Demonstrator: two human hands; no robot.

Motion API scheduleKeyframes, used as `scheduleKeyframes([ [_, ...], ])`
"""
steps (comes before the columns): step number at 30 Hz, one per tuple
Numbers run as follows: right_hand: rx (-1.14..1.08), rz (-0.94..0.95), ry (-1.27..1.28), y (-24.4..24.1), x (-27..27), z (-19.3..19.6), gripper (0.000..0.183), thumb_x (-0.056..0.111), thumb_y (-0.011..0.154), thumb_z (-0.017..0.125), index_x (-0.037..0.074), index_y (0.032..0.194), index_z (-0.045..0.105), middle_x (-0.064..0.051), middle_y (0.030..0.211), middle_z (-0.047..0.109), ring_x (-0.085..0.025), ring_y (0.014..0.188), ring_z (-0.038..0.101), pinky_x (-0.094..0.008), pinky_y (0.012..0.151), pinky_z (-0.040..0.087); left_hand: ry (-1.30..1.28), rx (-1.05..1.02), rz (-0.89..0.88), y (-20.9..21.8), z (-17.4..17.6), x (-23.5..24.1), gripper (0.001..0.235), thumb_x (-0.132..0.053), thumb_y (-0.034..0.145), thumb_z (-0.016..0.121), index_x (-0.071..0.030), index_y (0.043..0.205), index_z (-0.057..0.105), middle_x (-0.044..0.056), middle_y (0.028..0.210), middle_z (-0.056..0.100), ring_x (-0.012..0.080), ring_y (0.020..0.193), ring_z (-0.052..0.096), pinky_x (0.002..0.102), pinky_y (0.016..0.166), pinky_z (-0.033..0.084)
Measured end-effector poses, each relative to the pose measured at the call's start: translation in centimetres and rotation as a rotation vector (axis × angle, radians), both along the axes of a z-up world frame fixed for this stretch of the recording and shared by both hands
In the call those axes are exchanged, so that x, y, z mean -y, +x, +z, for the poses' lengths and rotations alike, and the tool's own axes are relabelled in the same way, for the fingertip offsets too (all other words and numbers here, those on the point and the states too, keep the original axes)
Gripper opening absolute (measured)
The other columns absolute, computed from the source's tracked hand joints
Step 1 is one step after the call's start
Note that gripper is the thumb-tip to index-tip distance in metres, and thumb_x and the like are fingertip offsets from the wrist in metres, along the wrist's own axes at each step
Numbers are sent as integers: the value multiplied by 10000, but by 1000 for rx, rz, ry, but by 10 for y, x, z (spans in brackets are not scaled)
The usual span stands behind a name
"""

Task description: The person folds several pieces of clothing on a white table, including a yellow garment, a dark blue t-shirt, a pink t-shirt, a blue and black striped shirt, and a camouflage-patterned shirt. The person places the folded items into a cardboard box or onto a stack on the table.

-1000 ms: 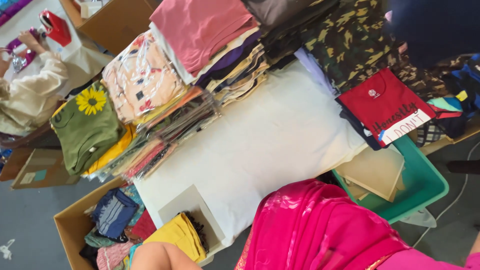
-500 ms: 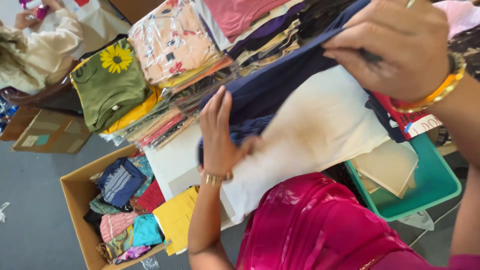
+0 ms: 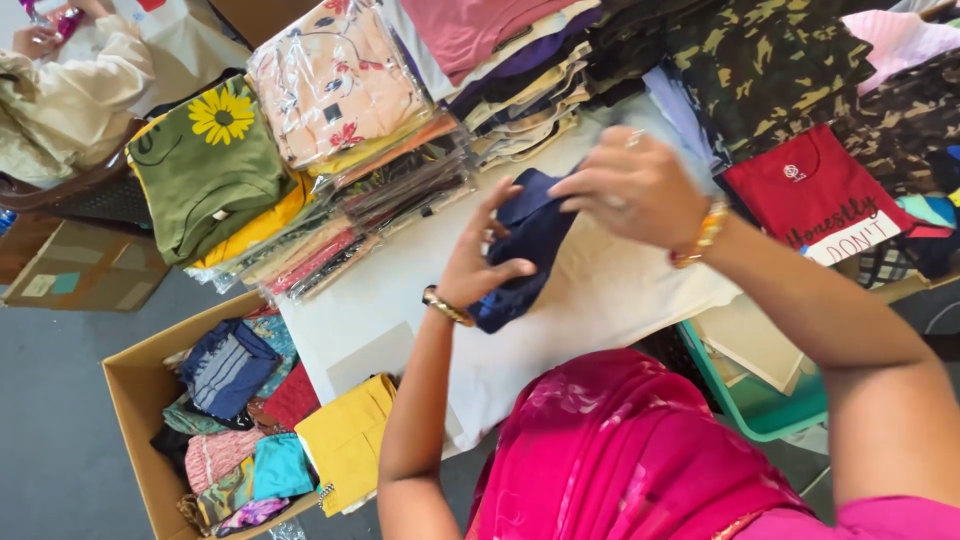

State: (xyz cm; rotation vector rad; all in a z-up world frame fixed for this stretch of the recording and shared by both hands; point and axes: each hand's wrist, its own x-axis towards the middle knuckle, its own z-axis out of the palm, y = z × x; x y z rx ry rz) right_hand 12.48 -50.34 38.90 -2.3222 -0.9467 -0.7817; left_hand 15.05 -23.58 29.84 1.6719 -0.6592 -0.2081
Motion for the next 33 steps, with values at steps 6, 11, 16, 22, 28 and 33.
scheduleKeyframes([
  [6, 33, 59, 23, 3, -8, -15, 233, 257, 764, 875, 190, 967, 782, 20, 806, 644, -240, 899, 591, -435, 883, 457, 224, 404, 108, 12, 11, 45, 468, -171, 724, 914, -101, 1108, 655, 64, 1019, 635, 245, 964, 566, 341, 848, 470],
  [11, -374, 236, 326, 8, 11, -17, 423, 337, 755, 871, 178, 1124, 738, 16, 923, 630, -228, 967, 575, -361, 915, 460, 101, 493, 44, 2, 61, 51, 321, -94, 709, 831, -45, 976, 659, 101, 1005, 618, 291, 979, 589, 367, 873, 491],
  [16, 11, 138, -119, 17, 25, -15, 252, 240, 757, 851, 181, 977, 744, 24, 849, 630, -217, 995, 630, -408, 970, 464, 425, -13, -169, 5, 20, 27, 313, -158, 823, 834, -25, 992, 606, 92, 798, 582, 291, 758, 528, 378, 756, 477],
  [22, -9, 24, -151, 31, 39, -27, 249, 151, 713, 818, 190, 911, 670, 45, 897, 658, -210, 1031, 643, -398, 998, 452, 202, 492, -104, -14, 73, 19, 281, -90, 825, 772, -47, 858, 497, 140, 852, 583, 307, 815, 557, 391, 768, 459],
  [28, -547, 299, 133, 13, -19, -22, 888, 257, 647, 879, 63, 1430, 510, -83, 968, 629, -308, 910, 613, -441, 840, 496, 213, 289, 430, -37, 50, 59, 254, -164, 923, 817, -41, 942, 596, 74, 807, 619, 210, 681, 615, 290, 675, 499],
  [33, -425, 209, 140, 28, -20, -50, 367, 108, 789, 764, 128, 1149, 696, -79, 892, 712, -295, 860, 698, -394, 776, 548, 1, 266, 484, -36, 64, 62, 419, -177, 814, 861, -24, 1041, 543, 74, 848, 614, 191, 695, 625, 269, 650, 512],
])
